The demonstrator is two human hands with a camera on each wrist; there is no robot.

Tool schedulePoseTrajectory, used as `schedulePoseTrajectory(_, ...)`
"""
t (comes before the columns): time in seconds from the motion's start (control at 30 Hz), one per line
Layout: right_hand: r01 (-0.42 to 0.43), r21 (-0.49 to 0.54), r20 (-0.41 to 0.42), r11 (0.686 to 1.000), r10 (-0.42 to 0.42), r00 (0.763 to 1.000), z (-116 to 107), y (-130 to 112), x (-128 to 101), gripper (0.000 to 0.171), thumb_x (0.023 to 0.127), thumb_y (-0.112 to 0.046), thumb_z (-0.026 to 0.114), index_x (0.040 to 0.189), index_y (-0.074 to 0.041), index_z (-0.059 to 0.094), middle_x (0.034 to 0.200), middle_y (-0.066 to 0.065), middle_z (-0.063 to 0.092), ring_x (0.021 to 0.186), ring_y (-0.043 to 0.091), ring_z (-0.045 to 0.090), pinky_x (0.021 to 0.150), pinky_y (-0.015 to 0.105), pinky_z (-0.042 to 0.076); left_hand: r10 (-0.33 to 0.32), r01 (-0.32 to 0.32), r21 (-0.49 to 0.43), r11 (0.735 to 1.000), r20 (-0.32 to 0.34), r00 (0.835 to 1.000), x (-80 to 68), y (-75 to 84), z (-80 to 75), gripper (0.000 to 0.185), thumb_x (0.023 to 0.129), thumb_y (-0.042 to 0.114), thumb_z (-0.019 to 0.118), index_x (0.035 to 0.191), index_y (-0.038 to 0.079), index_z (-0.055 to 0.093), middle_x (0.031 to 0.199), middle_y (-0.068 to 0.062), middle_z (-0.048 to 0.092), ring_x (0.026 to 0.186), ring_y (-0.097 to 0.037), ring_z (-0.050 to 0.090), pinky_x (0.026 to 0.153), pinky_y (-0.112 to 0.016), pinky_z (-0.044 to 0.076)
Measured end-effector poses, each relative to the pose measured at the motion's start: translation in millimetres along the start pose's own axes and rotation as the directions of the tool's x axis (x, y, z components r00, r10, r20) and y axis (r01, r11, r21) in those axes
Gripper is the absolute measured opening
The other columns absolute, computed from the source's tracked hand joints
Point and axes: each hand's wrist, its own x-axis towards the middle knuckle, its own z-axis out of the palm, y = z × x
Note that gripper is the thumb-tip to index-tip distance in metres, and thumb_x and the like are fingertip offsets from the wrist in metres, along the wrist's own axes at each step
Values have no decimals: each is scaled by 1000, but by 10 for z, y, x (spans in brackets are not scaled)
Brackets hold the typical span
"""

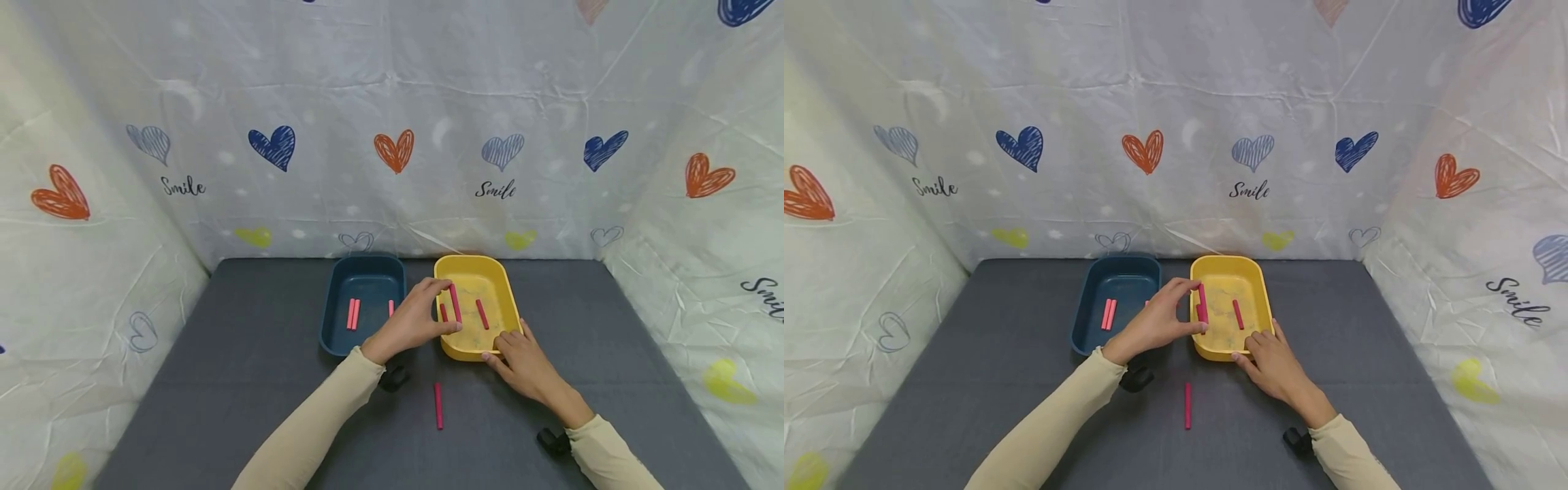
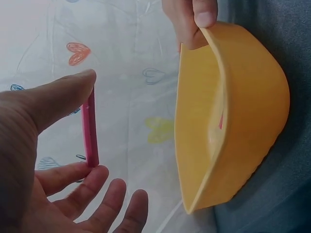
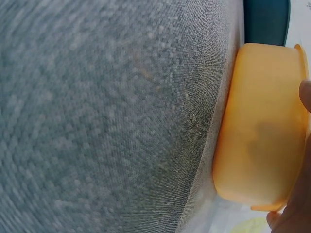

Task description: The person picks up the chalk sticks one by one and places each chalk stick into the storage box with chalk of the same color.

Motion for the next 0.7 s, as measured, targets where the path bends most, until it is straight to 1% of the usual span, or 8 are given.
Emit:
schedulePoseTrajectory(0.1,1,2,6,1000,-1,1000,3,-4,-11,24,95,-35,64,82,-18,53,74,-7,48,79,17,52,115,64,24,8,-8,14,1000,0,1000,38,4,26,81,81,41,79,148,16,42,145,-6,45,126,-24,48,105,-43,49)
schedulePoseTrajectory(0.23,-2,11,2,1000,2,1000,1,-6,0,23,95,-34,63,82,-17,54,75,-5,49,80,19,53,115,64,23,28,-28,52,998,3,1000,132,28,55,80,82,41,79,148,16,41,146,-6,45,128,-23,47,105,-42,49)
schedulePoseTrajectory(0.37,-9,8,14,1000,9,1000,-3,-13,12,24,95,-35,63,82,-18,54,75,-6,50,81,19,53,116,63,23,28,-30,64,998,26,999,211,54,78,81,82,41,78,149,15,41,147,-8,45,129,-25,47,107,-42,47)
schedulePoseTrajectory(0.47,-8,-1,21,1000,8,1000,3,-12,7,24,95,-36,63,82,-18,53,76,-6,49,81,18,53,116,63,23,25,-27,44,999,48,999,264,45,118,81,82,41,78,149,14,41,146,-8,46,128,-24,49,107,-40,47)
schedulePoseTrajectory(0.57,-4,-6,14,1000,4,1000,8,-8,6,24,95,-36,63,82,-18,53,76,-6,49,81,18,53,116,63,23,32,-34,25,999,57,998,320,24,160,80,82,42,78,148,15,42,144,-6,47,127,-22,52,106,-38,48)
schedulePoseTrajectory(0.7,-8,-10,12,1000,8,1000,13,-1,5,25,95,-36,63,82,-18,53,75,-6,48,80,18,53,116,63,23,38,-39,16,999,72,997,396,1,222,79,82,40,78,148,14,42,143,-8,48,126,-23,52,107,-39,47)
